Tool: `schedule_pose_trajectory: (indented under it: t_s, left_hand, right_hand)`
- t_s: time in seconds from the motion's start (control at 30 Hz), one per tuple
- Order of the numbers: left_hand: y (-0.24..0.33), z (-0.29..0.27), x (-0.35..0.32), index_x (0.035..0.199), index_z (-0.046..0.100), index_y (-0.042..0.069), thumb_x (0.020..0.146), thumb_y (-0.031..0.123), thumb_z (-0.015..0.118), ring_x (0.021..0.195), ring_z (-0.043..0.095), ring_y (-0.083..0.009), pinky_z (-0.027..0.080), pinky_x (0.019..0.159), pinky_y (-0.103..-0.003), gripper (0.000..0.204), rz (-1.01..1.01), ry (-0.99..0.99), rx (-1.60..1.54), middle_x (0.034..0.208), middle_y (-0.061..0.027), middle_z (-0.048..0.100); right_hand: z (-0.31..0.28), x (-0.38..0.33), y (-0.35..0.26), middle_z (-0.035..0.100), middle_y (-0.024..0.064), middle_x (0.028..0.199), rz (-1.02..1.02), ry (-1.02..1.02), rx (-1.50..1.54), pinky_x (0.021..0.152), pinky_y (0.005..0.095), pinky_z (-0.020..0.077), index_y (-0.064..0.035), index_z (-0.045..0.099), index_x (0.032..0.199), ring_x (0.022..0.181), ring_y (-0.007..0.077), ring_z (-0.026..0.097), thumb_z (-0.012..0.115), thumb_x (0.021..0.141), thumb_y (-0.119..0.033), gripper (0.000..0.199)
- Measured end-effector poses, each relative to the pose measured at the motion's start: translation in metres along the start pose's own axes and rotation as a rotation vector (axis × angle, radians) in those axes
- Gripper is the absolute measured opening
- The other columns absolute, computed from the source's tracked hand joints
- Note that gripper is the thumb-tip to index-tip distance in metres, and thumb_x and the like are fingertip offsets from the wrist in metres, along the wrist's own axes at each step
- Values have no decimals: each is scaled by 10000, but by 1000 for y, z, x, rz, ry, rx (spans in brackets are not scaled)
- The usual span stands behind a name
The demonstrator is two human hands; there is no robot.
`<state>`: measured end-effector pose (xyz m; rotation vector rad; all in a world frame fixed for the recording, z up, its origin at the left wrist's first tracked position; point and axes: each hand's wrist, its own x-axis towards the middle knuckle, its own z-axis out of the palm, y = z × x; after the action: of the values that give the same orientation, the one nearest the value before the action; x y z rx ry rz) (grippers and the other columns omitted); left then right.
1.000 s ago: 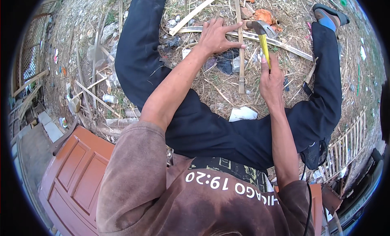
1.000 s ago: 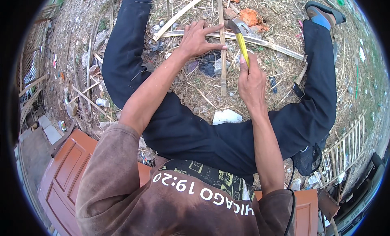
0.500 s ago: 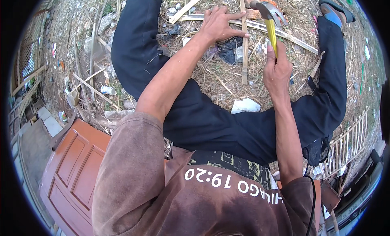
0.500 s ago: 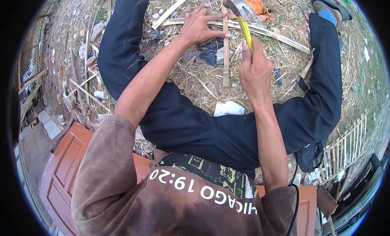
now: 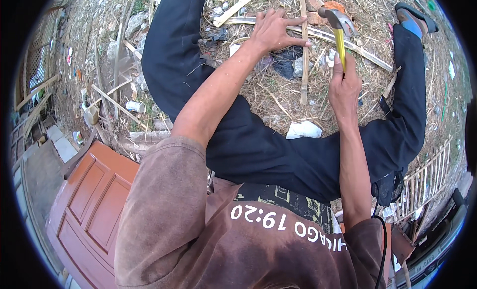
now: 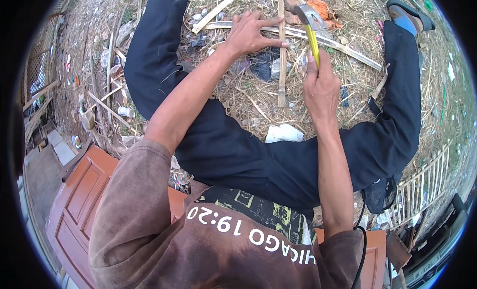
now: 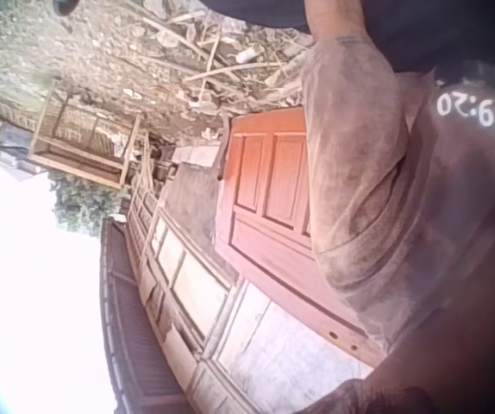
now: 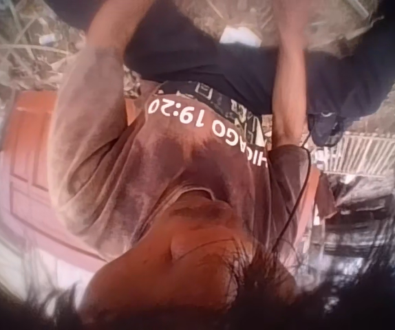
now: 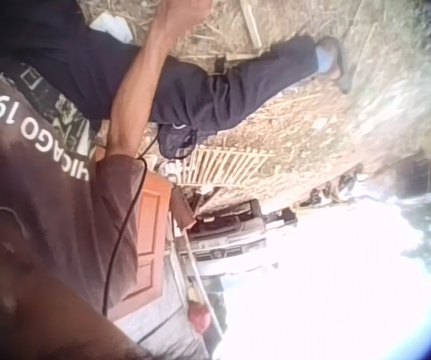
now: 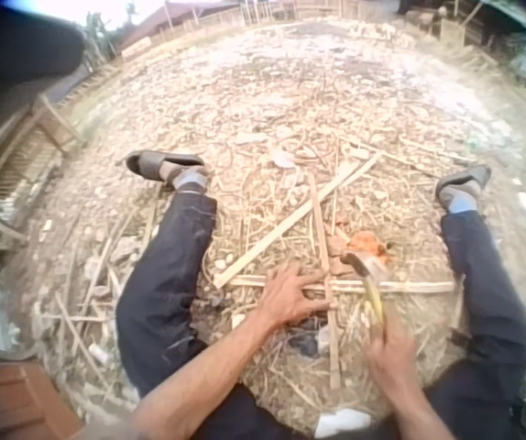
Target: The person assembles a frame from bamboo strips, hammering nails through the junctions by hand while sitting on the ground outdoors.
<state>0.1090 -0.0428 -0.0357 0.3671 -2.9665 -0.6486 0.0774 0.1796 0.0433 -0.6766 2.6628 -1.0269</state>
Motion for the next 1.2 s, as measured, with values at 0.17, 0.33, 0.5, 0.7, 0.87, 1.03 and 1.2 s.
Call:
schedule_pose_trajectory:
  t_s: [0.17,0.33,0.5,0.7,0.87,1.03,1.2]
  left_hand:
    - [-8,6,3,1322,653,346,601,830,704,1069,546,-265,316,914,-397,870,33,71,-2,1047,-111,590]
    - [-7,5,6,1287,686,293,597,832,699,1045,577,-251,319,899,-398,875,28,67,-8,1041,-106,609]
    - [-10,9,1,1308,664,333,618,812,707,1028,576,-231,322,876,-401,841,73,185,60,972,-76,599]
    - [-8,3,6,1311,660,340,615,817,705,1058,575,-247,326,886,-413,845,41,66,8,1010,-96,618]
    - [-4,1,7,1263,697,331,605,809,714,1069,576,-258,329,906,-413,813,16,31,-44,1038,-107,625]
    - [-10,7,9,1254,694,367,603,861,659,1086,594,-258,328,901,-417,817,16,31,1,1053,-126,655]
    - [-9,-2,11,1275,686,339,633,822,689,1106,580,-259,329,918,-414,803,-28,-51,34,1088,-118,636]
  right_hand:
    - [-1,-4,-5,616,198,670,-134,89,100,499,442,455,-60,562,1234,567,355,658,537,1033,-193,242]
    - [3,-15,6,618,201,659,-153,59,107,499,440,455,-36,557,1224,557,362,652,555,1024,-193,255]
    - [15,1,12,599,172,625,-75,-42,-75,467,422,433,-51,562,1215,521,331,631,555,1022,-177,231]
    - [21,-1,20,595,196,622,-202,93,-46,472,450,430,-70,571,1208,521,366,618,564,1016,-198,231]
    - [9,-6,1,598,206,620,-167,113,130,481,482,426,-83,568,1187,520,392,617,570,1009,-221,225]
    - [15,2,9,588,195,592,-77,24,10,465,459,421,-83,575,1170,520,386,622,568,1013,-223,210]
    - [16,7,6,575,191,571,-55,-53,-162,461,460,416,-84,582,1149,502,376,612,554,1021,-233,198]
